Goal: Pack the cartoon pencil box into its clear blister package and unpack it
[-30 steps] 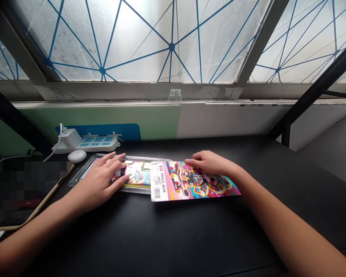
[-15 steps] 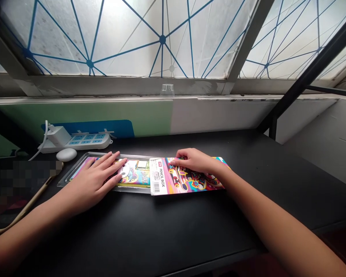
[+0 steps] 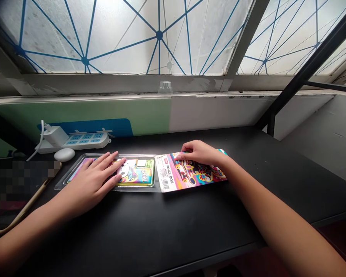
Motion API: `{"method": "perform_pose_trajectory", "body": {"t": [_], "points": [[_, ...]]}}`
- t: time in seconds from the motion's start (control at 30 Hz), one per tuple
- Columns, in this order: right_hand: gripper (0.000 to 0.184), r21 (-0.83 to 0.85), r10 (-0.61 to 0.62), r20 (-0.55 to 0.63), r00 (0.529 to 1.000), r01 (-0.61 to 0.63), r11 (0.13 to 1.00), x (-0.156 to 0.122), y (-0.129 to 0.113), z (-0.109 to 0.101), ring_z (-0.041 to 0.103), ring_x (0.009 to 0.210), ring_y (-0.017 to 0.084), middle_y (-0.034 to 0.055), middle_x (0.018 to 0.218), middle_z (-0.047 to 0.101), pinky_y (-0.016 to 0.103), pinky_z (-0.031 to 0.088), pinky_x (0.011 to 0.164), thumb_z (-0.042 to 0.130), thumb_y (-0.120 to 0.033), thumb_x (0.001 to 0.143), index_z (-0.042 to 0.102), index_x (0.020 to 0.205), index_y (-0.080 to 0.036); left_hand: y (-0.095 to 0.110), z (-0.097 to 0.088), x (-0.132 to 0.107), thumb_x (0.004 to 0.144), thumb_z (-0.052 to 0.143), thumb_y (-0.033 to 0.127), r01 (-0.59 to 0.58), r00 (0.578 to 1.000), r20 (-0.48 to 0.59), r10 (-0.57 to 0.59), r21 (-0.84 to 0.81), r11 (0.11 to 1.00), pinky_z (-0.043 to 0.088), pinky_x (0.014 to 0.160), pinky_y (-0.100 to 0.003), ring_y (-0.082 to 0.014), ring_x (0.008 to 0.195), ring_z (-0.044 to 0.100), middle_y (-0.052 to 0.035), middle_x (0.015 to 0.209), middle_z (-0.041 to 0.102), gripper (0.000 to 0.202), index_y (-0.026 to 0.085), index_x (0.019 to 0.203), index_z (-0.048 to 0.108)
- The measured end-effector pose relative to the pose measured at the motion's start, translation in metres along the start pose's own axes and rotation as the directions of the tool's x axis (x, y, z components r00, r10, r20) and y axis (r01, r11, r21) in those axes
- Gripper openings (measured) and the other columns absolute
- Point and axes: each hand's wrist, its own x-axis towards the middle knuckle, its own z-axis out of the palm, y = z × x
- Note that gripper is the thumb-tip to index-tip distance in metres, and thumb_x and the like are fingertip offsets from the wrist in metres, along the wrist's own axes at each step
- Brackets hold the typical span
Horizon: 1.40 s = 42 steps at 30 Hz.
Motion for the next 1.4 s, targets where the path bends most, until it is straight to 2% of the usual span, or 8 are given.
{"method": "perform_pose_trajectory", "body": {"t": [0.33,0.43,0.57,0.7,0.8,1.0,1.13,1.4], "points": [[0.048,0.067,-0.049,-0.106,0.993,0.057,0.996,-0.008,-0.029,0.039,0.057,0.068,0.017,0.0006,0.077,0.068,0.028,0.038,0.056,0.067,-0.069,0.08,0.067,0.083,-0.021,0.028,-0.006,-0.009,0.104,0.031,0.059,0.042,0.998,0.05,-0.029,-0.287,0.957,0.021,0.12,-0.069,-0.0357,0.155,0.025,-0.0057,0.168,0.029,0.059,0.032,0.154,0.045],[0.044,0.072,-0.088,-0.063,0.994,0.092,0.993,-0.008,-0.03,0.043,0.057,0.07,0.017,0.0001,0.08,0.068,0.028,0.038,0.057,0.066,-0.066,0.082,0.066,0.086,-0.022,0.042,-0.017,-0.02,0.103,0.039,0.057,0.039,0.998,0.058,-0.01,-0.536,0.844,0.031,0.119,-0.062,-0.0346,0.153,0.031,0.0008,0.167,0.03,0.05,0.04,0.149,0.05],[0.047,0.065,-0.057,0.02,0.998,0.056,0.996,-0.006,-0.023,0.03,0.058,0.073,0.019,0.0017,0.081,0.069,0.028,0.04,0.059,0.068,-0.069,0.079,0.067,0.084,-0.022,0.043,-0.029,-0.023,0.1,0.049,0.051,-0.037,0.981,-0.145,-0.13,-0.795,0.606,0.047,0.112,-0.046,-0.0343,0.143,0.047,-0.0013,0.157,0.049,0.036,0.034,0.124,0.07],[0.048,0.016,-0.011,0.078,0.997,0.01,1.0,-0.004,-0.014,0.013,0.062,0.077,0.022,0.0032,0.085,0.072,0.029,0.042,0.06,0.068,-0.069,0.078,0.069,0.088,-0.022,0.025,-0.029,-0.013,0.101,0.05,0.046,-0.083,0.907,-0.307,-0.288,-0.801,0.593,0.037,0.119,-0.046,-0.0322,0.144,0.044,-0.0034,0.151,0.054,0.031,0.029,0.115,0.07],[0.053,-0.004,-0.02,0.132,0.991,0.021,1.0,-0.006,-0.01,0.004,0.068,0.09,0.027,0.0042,0.102,0.075,0.031,0.05,0.069,0.073,-0.065,0.075,0.069,0.109,-0.025,0.013,-0.016,-0.004,0.103,0.043,0.051,-0.062,0.883,-0.311,-0.351,-0.819,0.571,0.028,0.122,-0.049,-0.0306,0.148,0.037,-0.0054,0.156,0.049,0.038,0.027,0.124,0.063],[0.09,-0.078,-0.068,0.136,0.988,0.079,0.994,-0.01,-0.01,0.009,0.062,0.12,0.034,0.0082,0.142,0.059,0.041,0.052,0.097,0.082,-0.063,0.067,0.05,0.145,-0.032,0.011,0.003,0.006,0.103,0.026,0.062,-0.138,0.841,-0.224,-0.492,-0.969,0.206,0.029,0.12,-0.052,-0.0275,0.149,0.037,-0.0082,0.156,0.048,0.052,0.028,0.131,0.054],[0.094,-0.175,-0.102,0.041,0.994,0.108,0.979,-0.006,-0.032,0.025,0.054,0.129,0.037,0.0119,0.145,0.055,0.046,0.046,0.105,0.078,-0.072,0.065,0.053,0.144,-0.028,0.015,-0.003,0.008,0.102,0.019,0.066,-0.18,0.815,-0.204,-0.542,-0.979,0.099,0.029,0.119,-0.05,-0.0266,0.147,0.04,-0.0093,0.153,0.051,0.058,0.027,0.126,0.055],[0.081,-0.385,-0.278,0.099,0.955,0.294,0.875,0.023,-0.121,0.074,0.055,0.121,0.039,0.0166,0.133,0.063,0.052,0.04,0.102,0.061,-0.082,0.076,0.062,0.131,-0.022,0.015,-0.005,0.007,0.101,0.02,0.067,-0.182,0.831,-0.205,-0.517,-0.979,0.096,0.028,0.119,-0.049,-0.0266,0.147,0.041,-0.0076,0.152,0.054,0.057,0.029,0.125,0.056]]}}
